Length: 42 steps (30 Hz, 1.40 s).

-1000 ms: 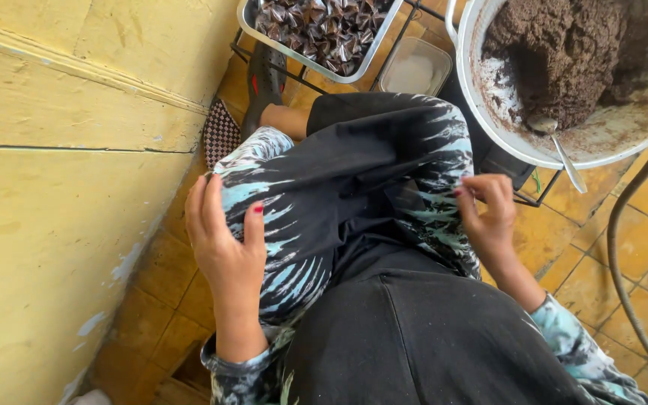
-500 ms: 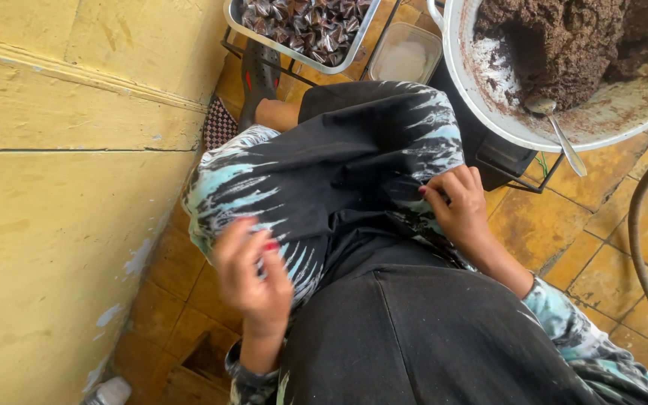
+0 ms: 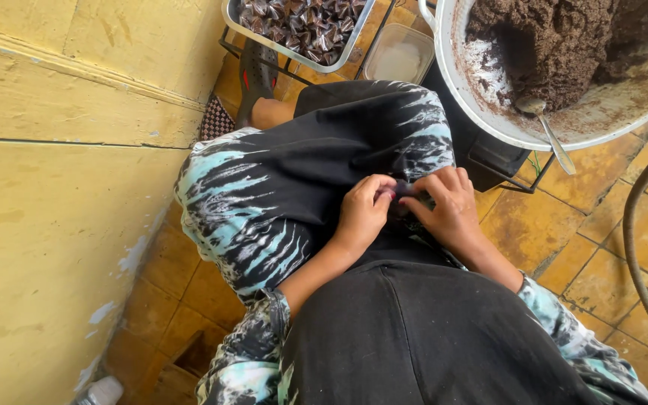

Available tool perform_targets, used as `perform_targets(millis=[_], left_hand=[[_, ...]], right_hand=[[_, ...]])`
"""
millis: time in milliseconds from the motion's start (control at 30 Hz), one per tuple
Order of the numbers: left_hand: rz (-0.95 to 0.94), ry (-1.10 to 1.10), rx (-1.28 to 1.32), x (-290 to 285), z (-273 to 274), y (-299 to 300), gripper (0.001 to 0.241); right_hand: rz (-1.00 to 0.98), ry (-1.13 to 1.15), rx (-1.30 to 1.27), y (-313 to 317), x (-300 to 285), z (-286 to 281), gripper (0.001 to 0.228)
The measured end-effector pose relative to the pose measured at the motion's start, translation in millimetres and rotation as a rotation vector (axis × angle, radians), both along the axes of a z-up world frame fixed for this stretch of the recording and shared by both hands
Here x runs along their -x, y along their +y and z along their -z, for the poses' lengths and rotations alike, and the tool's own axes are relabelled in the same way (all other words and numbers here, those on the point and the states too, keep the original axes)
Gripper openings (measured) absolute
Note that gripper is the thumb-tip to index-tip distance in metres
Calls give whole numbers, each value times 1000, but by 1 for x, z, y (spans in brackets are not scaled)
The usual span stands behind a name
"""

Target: Shaping small balls of dough and placing them into individual wrappers

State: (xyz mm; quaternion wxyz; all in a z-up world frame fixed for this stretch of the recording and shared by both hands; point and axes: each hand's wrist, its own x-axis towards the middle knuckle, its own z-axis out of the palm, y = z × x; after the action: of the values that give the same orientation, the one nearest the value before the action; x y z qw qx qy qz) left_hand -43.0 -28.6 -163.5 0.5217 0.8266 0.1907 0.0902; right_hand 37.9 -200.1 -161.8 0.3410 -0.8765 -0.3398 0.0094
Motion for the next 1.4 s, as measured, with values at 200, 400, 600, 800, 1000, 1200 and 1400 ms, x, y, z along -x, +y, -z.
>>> perform_targets(millis=[200,400,600,800,1000,1200,1400], left_hand=[[48,-7,-56,4,-12,6,15],[36,34,38,3,3,3,4],[-64,19,38,3,-7,6,5],[-255,-139,150,3,-35,22,18],[-267,-163,370,6,-24,19,26],[-162,-221,233,5,-66,24,8],[-85,-211,307,12,-74,26,7]], right_hand=[[-49,69,-105,-7,-4,11,17],[45,277,-269,-5,-11,-15,10],[54,293,-231,-17,-14,-2,29],[75,-81,21,-2,-11,2,40],[46,-38,-123,4,-10,-23,68],[176,-136,-183,-23,-32,-32,22],[464,-154,533,-111,-77,-6,43]])
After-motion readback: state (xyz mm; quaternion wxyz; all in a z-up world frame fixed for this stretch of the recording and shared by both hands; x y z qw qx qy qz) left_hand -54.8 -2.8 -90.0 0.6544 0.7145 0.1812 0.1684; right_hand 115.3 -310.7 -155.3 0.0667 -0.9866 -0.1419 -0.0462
